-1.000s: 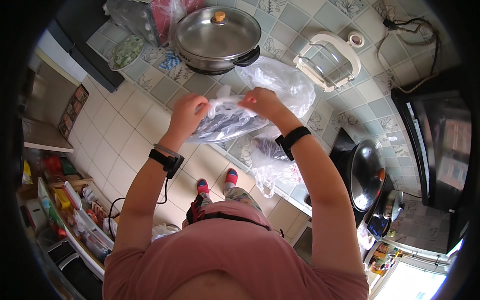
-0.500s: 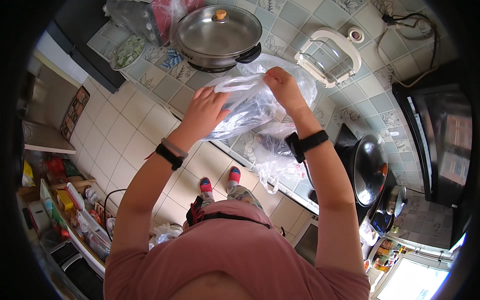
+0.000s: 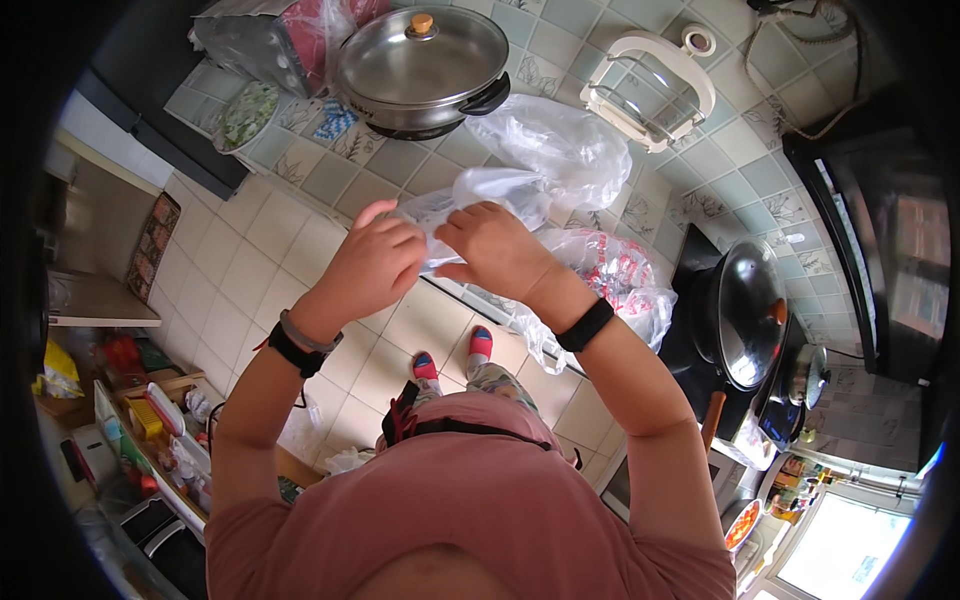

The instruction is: Remove the stems and place eggplants into a plastic bag.

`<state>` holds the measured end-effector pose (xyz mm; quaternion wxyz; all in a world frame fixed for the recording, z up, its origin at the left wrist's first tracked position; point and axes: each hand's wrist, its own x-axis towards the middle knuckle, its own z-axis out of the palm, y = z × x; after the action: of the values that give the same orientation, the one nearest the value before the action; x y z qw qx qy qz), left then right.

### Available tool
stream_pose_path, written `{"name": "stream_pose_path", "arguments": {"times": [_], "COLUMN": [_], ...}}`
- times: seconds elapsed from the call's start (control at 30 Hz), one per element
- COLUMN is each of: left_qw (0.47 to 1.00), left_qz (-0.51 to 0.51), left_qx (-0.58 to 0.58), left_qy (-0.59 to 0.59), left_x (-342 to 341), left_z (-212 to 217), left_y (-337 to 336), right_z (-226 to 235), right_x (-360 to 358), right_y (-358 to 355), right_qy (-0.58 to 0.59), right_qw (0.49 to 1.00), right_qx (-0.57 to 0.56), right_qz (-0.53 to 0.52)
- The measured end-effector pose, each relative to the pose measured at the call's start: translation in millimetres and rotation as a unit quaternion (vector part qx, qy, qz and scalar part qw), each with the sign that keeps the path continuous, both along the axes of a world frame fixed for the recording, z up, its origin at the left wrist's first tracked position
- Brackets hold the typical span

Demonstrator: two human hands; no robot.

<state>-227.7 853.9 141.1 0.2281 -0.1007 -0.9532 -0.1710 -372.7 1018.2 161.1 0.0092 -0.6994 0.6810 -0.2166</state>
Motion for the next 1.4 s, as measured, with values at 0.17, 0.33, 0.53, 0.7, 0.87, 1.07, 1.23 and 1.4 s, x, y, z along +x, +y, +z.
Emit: {"name": "stream_pose_path", "arguments": {"times": [0.17, 0.33, 0.53, 0.7, 0.87, 1.07, 1.23, 1.4], "left_qw": [0.990, 0.969, 0.965, 0.975, 0.984, 0.972, 0.977, 0.968], "left_qz": [0.007, 0.153, 0.230, 0.210, 0.099, 0.049, 0.059, 0.092], "left_qx": [-0.036, -0.012, 0.031, -0.029, -0.112, -0.109, -0.107, -0.105], "left_qy": [-0.136, -0.193, -0.123, -0.067, -0.098, -0.200, -0.173, -0.208], "left_x": [32, 32, 9, 5, 20, 41, 42, 47], "left_z": [-4, -11, -24, -32, -37, -33, -31, -32], "left_y": [-2, 1, 3, -1, -13, -24, -19, -19], "right_z": [-27, -29, -64, -50, -72, -81, -76, -88], "right_x": [5, 27, 21, 28, 29, 45, 30, 5], "right_y": [8, 10, 0, -12, -4, 1, -13, -30], "right_qy": [-0.003, -0.060, -0.109, -0.110, 0.116, 0.032, 0.004, -0.021], "right_qw": [1.000, 0.984, 0.948, 0.911, 0.961, 0.964, 0.961, 0.944], "right_qx": [0.023, 0.162, 0.214, 0.248, 0.106, 0.194, 0.186, 0.160], "right_qz": [0.019, -0.037, -0.210, -0.309, -0.226, -0.176, -0.205, -0.286]}}
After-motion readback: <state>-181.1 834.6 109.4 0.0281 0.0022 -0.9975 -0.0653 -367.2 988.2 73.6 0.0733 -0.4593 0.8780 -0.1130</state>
